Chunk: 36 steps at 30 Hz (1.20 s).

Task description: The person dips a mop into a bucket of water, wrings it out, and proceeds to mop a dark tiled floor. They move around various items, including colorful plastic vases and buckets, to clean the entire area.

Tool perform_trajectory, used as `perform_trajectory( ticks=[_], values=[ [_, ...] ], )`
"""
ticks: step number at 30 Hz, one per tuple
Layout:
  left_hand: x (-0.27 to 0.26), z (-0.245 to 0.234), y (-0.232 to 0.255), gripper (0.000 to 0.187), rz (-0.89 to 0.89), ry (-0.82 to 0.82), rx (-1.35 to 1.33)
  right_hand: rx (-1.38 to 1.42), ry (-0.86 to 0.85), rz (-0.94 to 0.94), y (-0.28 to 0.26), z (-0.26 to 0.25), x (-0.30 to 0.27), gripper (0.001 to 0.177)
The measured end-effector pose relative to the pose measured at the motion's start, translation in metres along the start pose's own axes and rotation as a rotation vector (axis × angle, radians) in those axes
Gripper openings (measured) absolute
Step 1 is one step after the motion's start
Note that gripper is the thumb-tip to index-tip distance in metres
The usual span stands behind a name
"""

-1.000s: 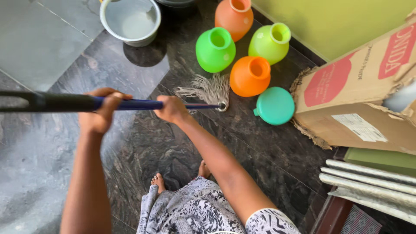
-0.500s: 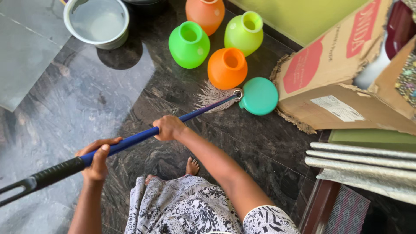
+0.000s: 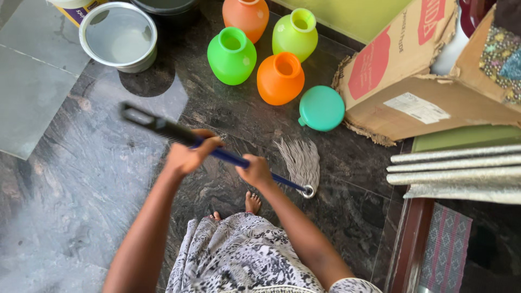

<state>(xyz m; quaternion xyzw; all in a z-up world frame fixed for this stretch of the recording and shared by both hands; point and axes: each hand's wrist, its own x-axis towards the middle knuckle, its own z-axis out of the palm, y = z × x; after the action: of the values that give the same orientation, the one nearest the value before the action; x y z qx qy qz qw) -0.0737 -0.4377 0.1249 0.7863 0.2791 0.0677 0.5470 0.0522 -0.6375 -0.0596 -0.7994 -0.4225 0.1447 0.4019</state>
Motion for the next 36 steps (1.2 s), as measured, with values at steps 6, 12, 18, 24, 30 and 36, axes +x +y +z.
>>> perform_trajectory(
  ticks=[6,12,18,24,30,36],
  values=[
    [0.010,0.053,0.046,0.016,0.105,-0.082,-0.653,0.000,-0.032,0.494,0.042,-0.041,-0.050,0.030],
    [0.063,0.036,0.147,0.012,0.373,0.016,-0.813,-0.130,0.211,-0.006,0.087,-0.099,0.014,0.024],
    [0.078,-0.009,0.234,0.026,0.773,-0.187,-0.942,-0.192,0.334,-0.368,0.033,-0.210,0.146,0.033],
    [0.058,-0.039,0.209,0.028,1.016,-0.148,-0.700,-0.190,0.361,-0.636,-0.018,-0.287,0.215,0.034],
    [0.090,-0.003,0.217,0.037,1.145,-0.088,-0.640,-0.230,0.347,-0.762,0.017,-0.328,0.277,0.036],
    [0.140,0.100,0.242,0.035,0.959,0.037,-0.624,-0.164,0.397,-0.547,0.120,-0.323,0.307,0.029]
  ],
)
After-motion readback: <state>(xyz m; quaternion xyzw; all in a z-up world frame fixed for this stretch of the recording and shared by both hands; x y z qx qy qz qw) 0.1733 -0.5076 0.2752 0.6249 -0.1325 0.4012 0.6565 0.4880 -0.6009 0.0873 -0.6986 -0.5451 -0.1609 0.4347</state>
